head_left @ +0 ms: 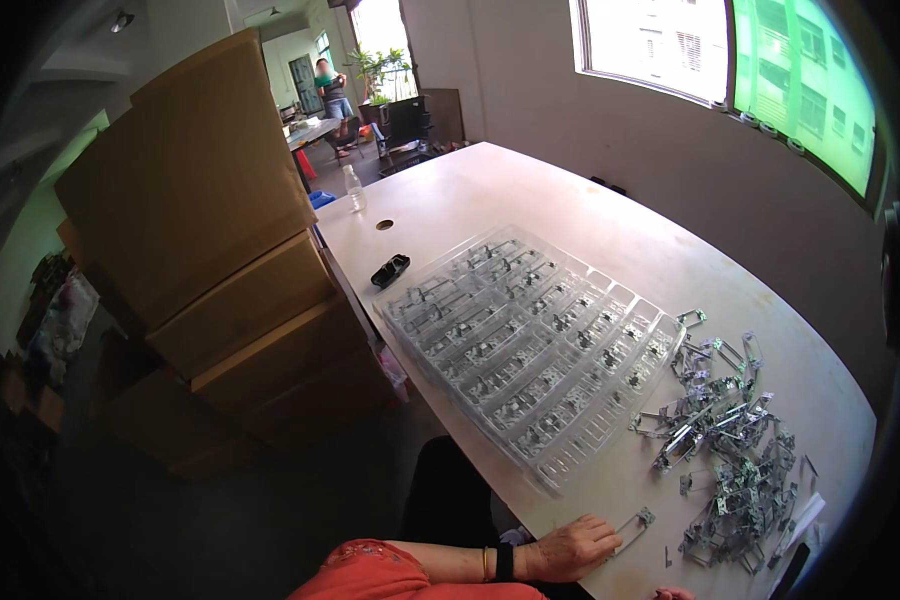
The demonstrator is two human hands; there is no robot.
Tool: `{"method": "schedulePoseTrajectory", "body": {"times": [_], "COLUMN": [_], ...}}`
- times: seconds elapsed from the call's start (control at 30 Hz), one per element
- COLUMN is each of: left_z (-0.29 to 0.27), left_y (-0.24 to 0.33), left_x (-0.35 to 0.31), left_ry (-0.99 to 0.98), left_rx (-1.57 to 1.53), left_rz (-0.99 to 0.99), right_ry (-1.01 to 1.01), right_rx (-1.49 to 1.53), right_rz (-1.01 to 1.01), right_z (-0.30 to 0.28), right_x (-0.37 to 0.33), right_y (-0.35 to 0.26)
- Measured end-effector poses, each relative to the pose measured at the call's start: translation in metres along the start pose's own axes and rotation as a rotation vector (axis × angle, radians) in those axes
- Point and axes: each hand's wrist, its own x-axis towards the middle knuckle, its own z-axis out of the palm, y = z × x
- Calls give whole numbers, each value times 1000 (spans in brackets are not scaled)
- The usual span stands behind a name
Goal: The person sits at a table and assembles small metal hardware components by hand. They pick up metal brackets and pins from a pile, insert the pins into the brackets, and place the assembled units into a clear plastic organizer tray. The process is repeated continuously throughout the video.
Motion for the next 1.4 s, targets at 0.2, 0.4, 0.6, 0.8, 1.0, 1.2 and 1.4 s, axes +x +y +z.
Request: {"method": "schedulePoseTrajectory", "body": {"times": [0.2, 0.4, 0.6, 0.8, 1.0, 1.2, 1.4], "left_z": [-1, 0, -3, -2, 1, 2, 2], "left_y": [0, 0, 2, 1, -2, -3, -3], "left_x": [-1, -1, 1, 1, 0, -1, -2], "left_ry": [-8, -11, -26, -34, -39, -30, -39], "left_rx": [-4, -2, 19, 25, 28, 22, 11], "left_rz": [-14, -14, 4, 11, 7, 10, 7], "right_ry": [8, 9, 8, 26, 53, 22, 24], "right_rx": [5, -17, -9, 22, 13, -50, 3], "right_rz": [-1, -48, -50, 4, 21, -57, -1], "right_z": [2, 2, 1, 0, 4, 4, 6], "right_x": [0, -1, -1, -2, -2, 0, -2], "right_y": [-4, -2, 1, 2, -4, -5, -12]}}
